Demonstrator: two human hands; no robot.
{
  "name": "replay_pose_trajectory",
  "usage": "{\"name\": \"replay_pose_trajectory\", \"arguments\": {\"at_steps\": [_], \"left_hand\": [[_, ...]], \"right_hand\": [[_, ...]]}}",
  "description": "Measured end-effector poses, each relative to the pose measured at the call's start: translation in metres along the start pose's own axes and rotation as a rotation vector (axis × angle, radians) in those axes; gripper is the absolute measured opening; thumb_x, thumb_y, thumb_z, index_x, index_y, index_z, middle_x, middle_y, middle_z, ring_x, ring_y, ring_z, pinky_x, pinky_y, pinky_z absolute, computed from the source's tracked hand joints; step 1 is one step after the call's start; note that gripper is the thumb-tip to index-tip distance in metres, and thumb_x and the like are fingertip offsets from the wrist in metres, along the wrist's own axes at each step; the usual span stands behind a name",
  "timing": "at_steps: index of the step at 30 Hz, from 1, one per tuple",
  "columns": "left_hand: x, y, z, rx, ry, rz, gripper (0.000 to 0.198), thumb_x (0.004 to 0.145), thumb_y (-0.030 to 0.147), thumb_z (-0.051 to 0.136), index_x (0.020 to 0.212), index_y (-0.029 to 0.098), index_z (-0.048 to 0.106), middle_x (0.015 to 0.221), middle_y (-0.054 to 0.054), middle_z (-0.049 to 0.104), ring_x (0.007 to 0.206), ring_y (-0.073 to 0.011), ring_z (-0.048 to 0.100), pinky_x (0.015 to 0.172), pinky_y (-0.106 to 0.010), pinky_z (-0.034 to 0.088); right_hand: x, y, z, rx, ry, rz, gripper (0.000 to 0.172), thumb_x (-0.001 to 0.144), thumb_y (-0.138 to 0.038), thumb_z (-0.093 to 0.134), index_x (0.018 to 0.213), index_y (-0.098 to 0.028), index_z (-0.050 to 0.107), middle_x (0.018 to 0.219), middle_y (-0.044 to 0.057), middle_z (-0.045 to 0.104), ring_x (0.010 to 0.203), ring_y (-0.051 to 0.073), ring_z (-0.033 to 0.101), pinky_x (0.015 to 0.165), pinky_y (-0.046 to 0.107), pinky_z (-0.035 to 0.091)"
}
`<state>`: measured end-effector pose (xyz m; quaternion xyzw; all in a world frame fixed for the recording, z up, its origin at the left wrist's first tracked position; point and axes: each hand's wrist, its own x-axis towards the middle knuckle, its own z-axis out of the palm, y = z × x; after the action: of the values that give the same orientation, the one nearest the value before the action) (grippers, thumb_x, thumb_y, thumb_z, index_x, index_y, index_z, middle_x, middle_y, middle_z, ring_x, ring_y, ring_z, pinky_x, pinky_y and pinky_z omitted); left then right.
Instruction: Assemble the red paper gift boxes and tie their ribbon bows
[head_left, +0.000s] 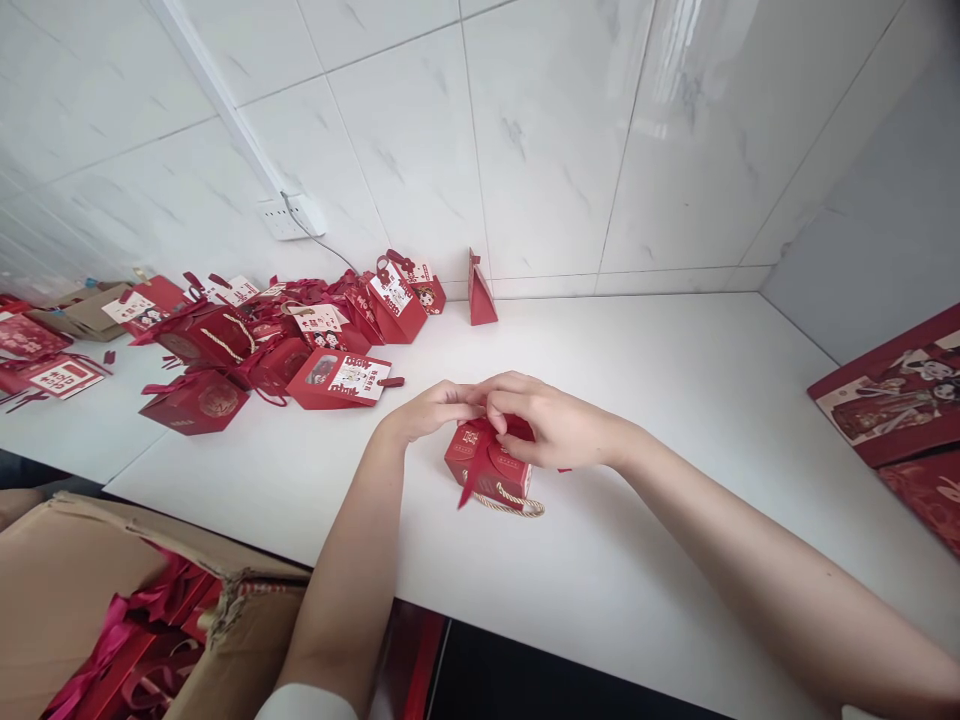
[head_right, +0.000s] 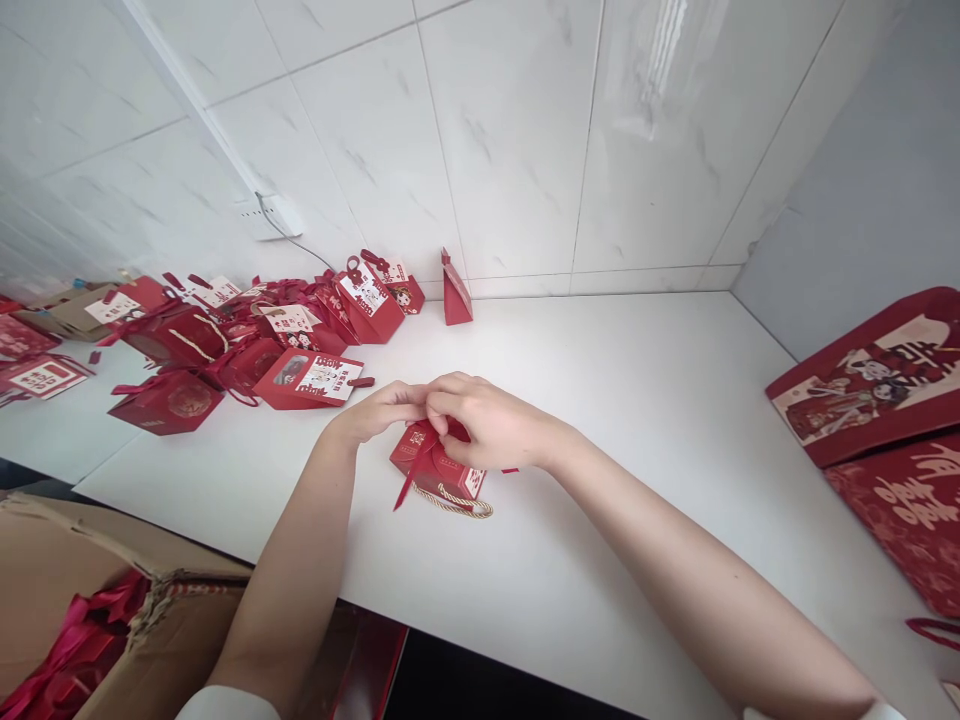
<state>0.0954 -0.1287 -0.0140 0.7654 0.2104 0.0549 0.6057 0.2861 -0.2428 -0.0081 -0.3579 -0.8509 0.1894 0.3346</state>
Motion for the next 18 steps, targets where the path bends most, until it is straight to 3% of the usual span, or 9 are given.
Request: {"name": "replay_pose_trajectory", "arguments": {"at_steps": [4,7,12,18], "left_hand": [[-0.0006,0.0002,0.0001,0.009,0.026,-0.026,0.013,0.078,0.025,0.059,0.078,0.014,0.066,0.077,-0.001,0.063,0.074,-0.0136,0.055,0.073,-0.027,0.042],[0.0001,-0.0016,-0.001,-0.003,0.05,-0.028,0.013,0.079,0.024,0.058,0.077,0.014,0.064,0.075,0.0,0.061,0.073,-0.0125,0.053,0.072,-0.026,0.04],[0.0016,-0.0039,-0.0024,-0.003,0.019,-0.037,0.018,0.08,0.026,0.057,0.079,0.013,0.069,0.08,-0.003,0.066,0.078,-0.0146,0.058,0.077,-0.026,0.041],[0.0006,-0.0025,-0.0022,0.034,-0.004,-0.026,0.023,0.081,0.03,0.057,0.083,0.013,0.073,0.081,-0.005,0.068,0.08,-0.0161,0.059,0.083,-0.029,0.042]], "right_hand": [[-0.0017,-0.0018,-0.001,0.03,-0.048,0.047,0.026,0.077,-0.005,0.049,0.096,-0.022,0.052,0.104,0.005,0.054,0.081,0.016,0.055,0.07,0.03,0.048],[-0.0019,0.0011,0.0015,-0.026,-0.014,0.063,0.034,0.077,-0.006,0.051,0.106,-0.023,0.052,0.106,0.007,0.052,0.093,0.021,0.054,0.08,0.036,0.048],[-0.0009,0.0053,0.0076,-0.05,0.016,0.074,0.02,0.075,-0.006,0.052,0.088,-0.021,0.054,0.116,0.009,0.05,0.114,0.026,0.047,0.092,0.042,0.044],[-0.0009,0.0038,0.0082,-0.042,-0.001,0.015,0.019,0.07,-0.004,0.053,0.078,-0.021,0.049,0.119,0.009,0.05,0.127,0.027,0.036,0.098,0.044,0.039]]}}
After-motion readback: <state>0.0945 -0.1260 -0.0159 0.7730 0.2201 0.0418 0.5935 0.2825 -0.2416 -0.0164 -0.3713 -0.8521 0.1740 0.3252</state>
